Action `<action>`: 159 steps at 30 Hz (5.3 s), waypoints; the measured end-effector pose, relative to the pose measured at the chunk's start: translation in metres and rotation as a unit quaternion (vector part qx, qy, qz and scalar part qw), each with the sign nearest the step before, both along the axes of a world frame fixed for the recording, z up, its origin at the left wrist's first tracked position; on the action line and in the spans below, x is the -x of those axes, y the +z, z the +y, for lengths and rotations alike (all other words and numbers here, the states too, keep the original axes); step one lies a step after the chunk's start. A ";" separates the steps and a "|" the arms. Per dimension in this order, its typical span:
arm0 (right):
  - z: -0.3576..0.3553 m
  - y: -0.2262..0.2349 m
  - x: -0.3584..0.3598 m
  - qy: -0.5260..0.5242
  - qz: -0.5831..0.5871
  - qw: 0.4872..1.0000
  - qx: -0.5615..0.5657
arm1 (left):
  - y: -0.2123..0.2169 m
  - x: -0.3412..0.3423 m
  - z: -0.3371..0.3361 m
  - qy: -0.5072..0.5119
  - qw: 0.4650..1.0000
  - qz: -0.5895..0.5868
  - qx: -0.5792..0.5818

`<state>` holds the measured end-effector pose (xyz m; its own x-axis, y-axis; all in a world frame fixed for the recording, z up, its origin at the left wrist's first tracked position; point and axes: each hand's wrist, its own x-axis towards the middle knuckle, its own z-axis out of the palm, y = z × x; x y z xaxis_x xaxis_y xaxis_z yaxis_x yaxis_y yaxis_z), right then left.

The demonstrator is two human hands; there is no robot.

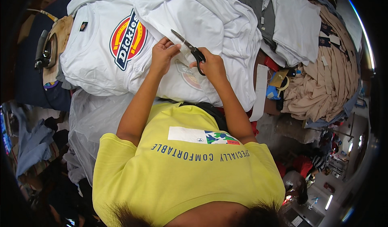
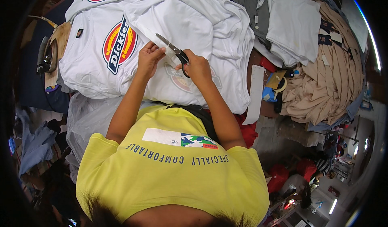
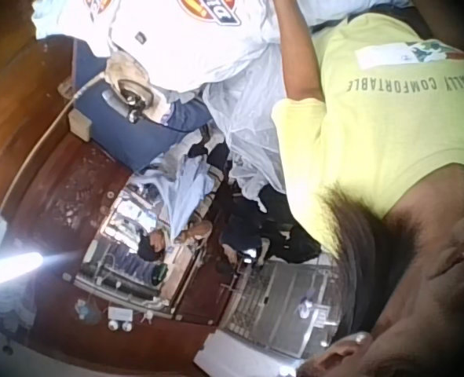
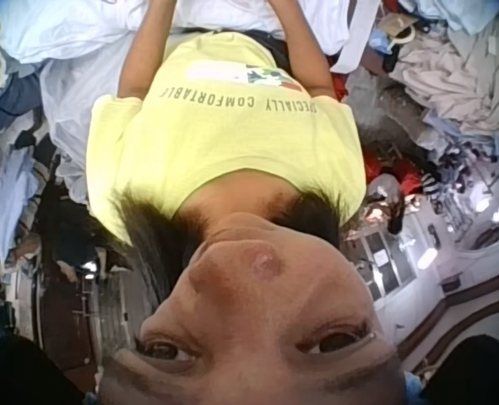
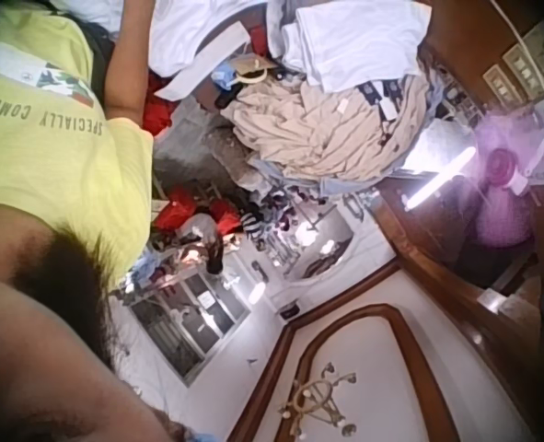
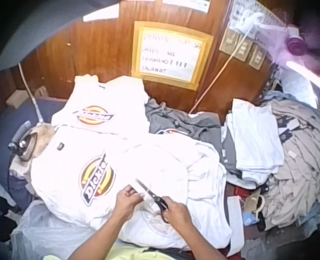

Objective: The person trims loose threads from white t-shirts using shears and then folds them at a garment manufacturing station.

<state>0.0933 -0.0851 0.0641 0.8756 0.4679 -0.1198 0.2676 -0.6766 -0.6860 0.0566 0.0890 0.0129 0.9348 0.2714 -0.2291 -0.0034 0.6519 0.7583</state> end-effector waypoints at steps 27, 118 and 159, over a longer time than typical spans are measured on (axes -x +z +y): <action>-0.124 -0.022 0.069 -0.021 0.137 0.990 -0.004 | 0.001 0.050 -0.015 -0.117 0.991 0.069 -0.020; -0.007 0.002 0.054 -0.004 -0.184 0.983 -0.003 | 0.027 0.044 0.006 0.011 0.996 -0.063 -0.060; 0.007 -0.006 0.033 0.012 -0.119 0.993 -0.017 | 0.038 0.031 0.016 0.027 0.996 -0.054 -0.060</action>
<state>0.0600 -0.0778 0.0578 0.8662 0.4886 0.1050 0.4402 -0.6462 -0.6234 0.0254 0.1054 0.0507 0.9354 0.3414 -0.0916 -0.1211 0.5532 0.8242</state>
